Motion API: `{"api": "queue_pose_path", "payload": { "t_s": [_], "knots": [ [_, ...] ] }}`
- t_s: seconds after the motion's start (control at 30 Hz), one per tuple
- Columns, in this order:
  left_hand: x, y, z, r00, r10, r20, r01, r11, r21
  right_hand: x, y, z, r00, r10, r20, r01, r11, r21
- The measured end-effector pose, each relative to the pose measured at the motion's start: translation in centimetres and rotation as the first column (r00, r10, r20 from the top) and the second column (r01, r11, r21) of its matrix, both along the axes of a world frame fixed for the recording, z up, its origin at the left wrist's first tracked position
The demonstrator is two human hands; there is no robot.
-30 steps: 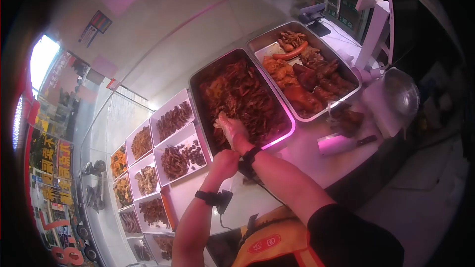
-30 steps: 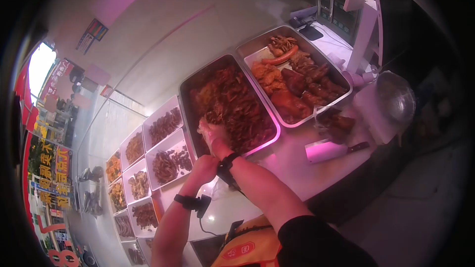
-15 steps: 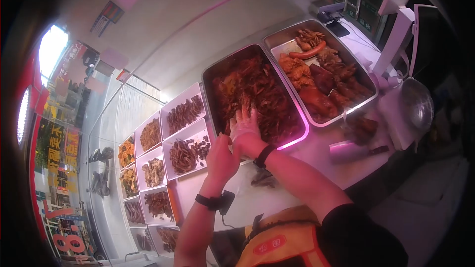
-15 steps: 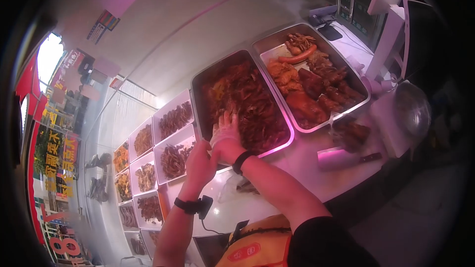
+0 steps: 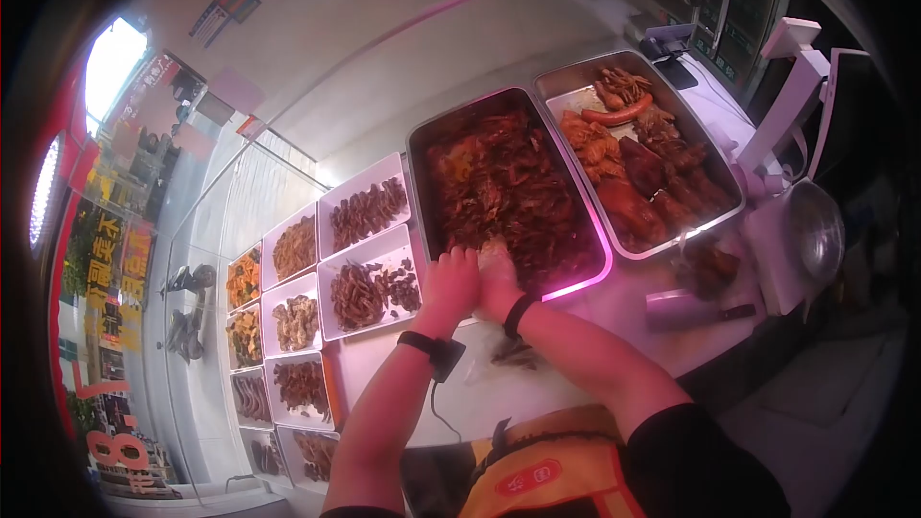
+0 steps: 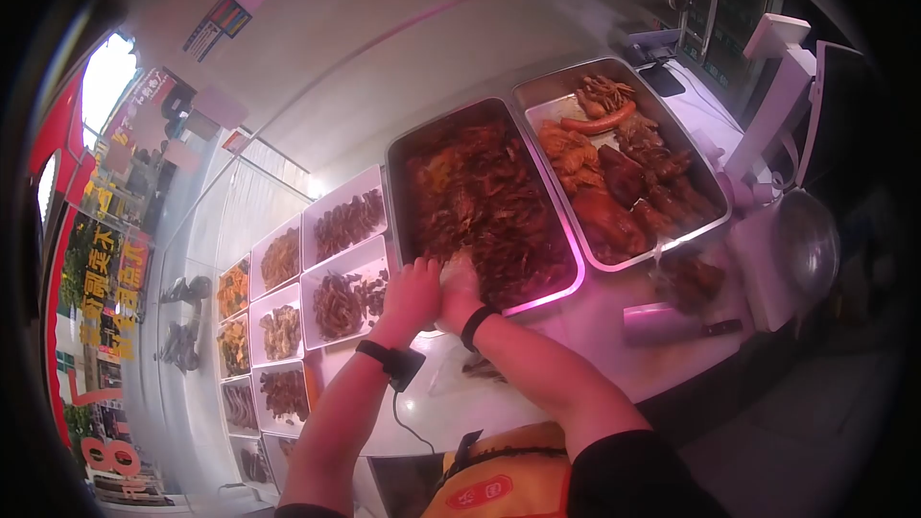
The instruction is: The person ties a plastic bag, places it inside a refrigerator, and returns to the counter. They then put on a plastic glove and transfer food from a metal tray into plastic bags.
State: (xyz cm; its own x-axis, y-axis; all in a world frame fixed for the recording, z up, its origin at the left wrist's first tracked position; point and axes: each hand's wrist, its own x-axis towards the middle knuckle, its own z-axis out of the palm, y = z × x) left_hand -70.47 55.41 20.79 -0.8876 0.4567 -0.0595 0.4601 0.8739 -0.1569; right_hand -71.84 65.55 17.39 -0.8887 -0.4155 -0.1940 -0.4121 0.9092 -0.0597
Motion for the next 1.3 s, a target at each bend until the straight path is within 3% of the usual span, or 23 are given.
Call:
{"api": "queue_pose_path", "payload": {
  "t_s": [0.1,0.17,0.23,0.3,0.33,0.4,0.53,0.57,0.6,0.63,0.7,0.73,0.8,0.83,0.87,0.9,0.97,1.0,1.07,1.1,1.17,1.3],
  "knots": [
    [-0.2,0.4,1.2,0.989,0.128,-0.070,-0.123,0.990,0.069,0.3,1.0,1.8,0.994,0.051,0.101,-0.046,0.998,-0.044],
    [0.3,0.7,1.7,0.985,0.172,0.001,-0.172,0.985,-0.027,0.8,2.1,1.7,0.999,0.017,-0.032,-0.024,0.966,-0.258],
    [0.9,1.1,2.2,0.987,0.159,0.024,-0.155,0.982,-0.106,-0.5,1.3,-1.5,0.992,-0.033,0.119,0.066,0.955,-0.289],
    [1.2,1.7,3.2,0.990,0.137,0.040,-0.128,0.975,-0.182,-1.6,2.0,-2.3,0.941,0.044,0.335,0.025,0.979,-0.201],
    [1.4,2.1,3.8,0.989,0.107,0.097,-0.086,0.976,-0.202,-1.6,2.1,-3.0,0.944,0.049,0.327,0.016,0.981,-0.192],
    [1.9,2.1,4.8,0.988,0.050,0.149,-0.017,0.977,-0.214,-0.8,2.1,-4.0,0.998,0.055,0.037,-0.044,0.967,-0.252],
    [3.2,1.4,5.5,0.984,-0.025,0.177,0.049,0.990,-0.134,-1.2,2.6,-6.5,0.969,0.237,0.066,-0.210,0.937,-0.280],
    [3.8,1.0,5.3,0.989,-0.082,0.127,0.084,0.996,-0.008,-2.2,2.2,-10.3,0.963,0.221,0.151,-0.100,0.821,-0.563],
    [4.4,0.6,5.0,0.989,-0.131,0.071,0.123,0.986,0.117,-2.7,2.1,-12.3,0.944,0.230,0.235,0.042,0.625,-0.780],
    [5.0,0.1,4.6,0.988,-0.137,0.070,0.127,0.983,0.133,-2.1,2.6,-10.8,0.945,0.223,0.239,0.045,0.637,-0.770],
    [6.4,-1.4,3.6,0.996,-0.077,0.049,0.051,0.915,0.400,-0.9,3.5,-5.7,0.868,0.022,0.496,0.455,0.365,-0.812],
    [7.6,-2.6,3.6,0.995,-0.084,0.059,0.052,0.909,0.414,-1.4,4.5,-6.6,0.868,-0.067,0.492,0.493,0.229,-0.839],
    [10.3,-5.7,4.2,0.950,0.138,0.280,-0.303,0.622,0.722,0.1,6.7,-0.4,0.721,-0.167,0.672,0.684,0.016,-0.730],
    [11.4,-7.5,4.1,0.892,0.207,0.402,-0.448,0.517,0.729,0.0,8.3,0.6,0.675,-0.214,0.706,0.721,-0.015,-0.693],
    [12.2,-9.4,3.2,0.846,0.256,0.467,-0.531,0.484,0.696,0.5,9.0,2.6,0.639,-0.237,0.731,0.744,-0.052,-0.667],
    [13.1,-10.8,1.6,0.831,0.308,0.463,-0.554,0.402,0.729,-1.4,11.7,-3.2,0.747,-0.050,0.663,0.631,-0.263,-0.730],
    [14.2,-12.0,0.2,0.812,0.328,0.482,-0.579,0.352,0.736,-0.4,12.0,-1.5,0.634,0.050,0.772,0.701,-0.459,-0.546],
    [14.1,-11.9,-0.1,0.813,0.327,0.482,-0.577,0.343,0.742,-0.6,11.5,-1.5,0.637,0.045,0.770,0.700,-0.451,-0.553],
    [14.2,-10.6,-0.3,0.884,0.213,0.416,-0.465,0.309,0.830,-0.3,9.6,-2.0,0.680,0.207,0.704,0.586,-0.730,-0.351],
    [14.0,-9.6,0.7,0.887,0.207,0.413,-0.460,0.309,0.833,0.4,7.8,-1.0,0.684,0.201,0.701,0.580,-0.732,-0.356],
    [13.3,-7.3,3.0,0.901,0.118,0.418,-0.434,0.286,0.854,2.2,3.7,1.3,0.778,0.014,0.629,0.424,-0.750,-0.508],
    [11.9,-3.6,3.7,0.963,0.078,0.259,-0.270,0.263,0.926,4.4,-0.9,4.8,0.745,-0.027,0.666,0.429,-0.746,-0.510]
  ]
}}
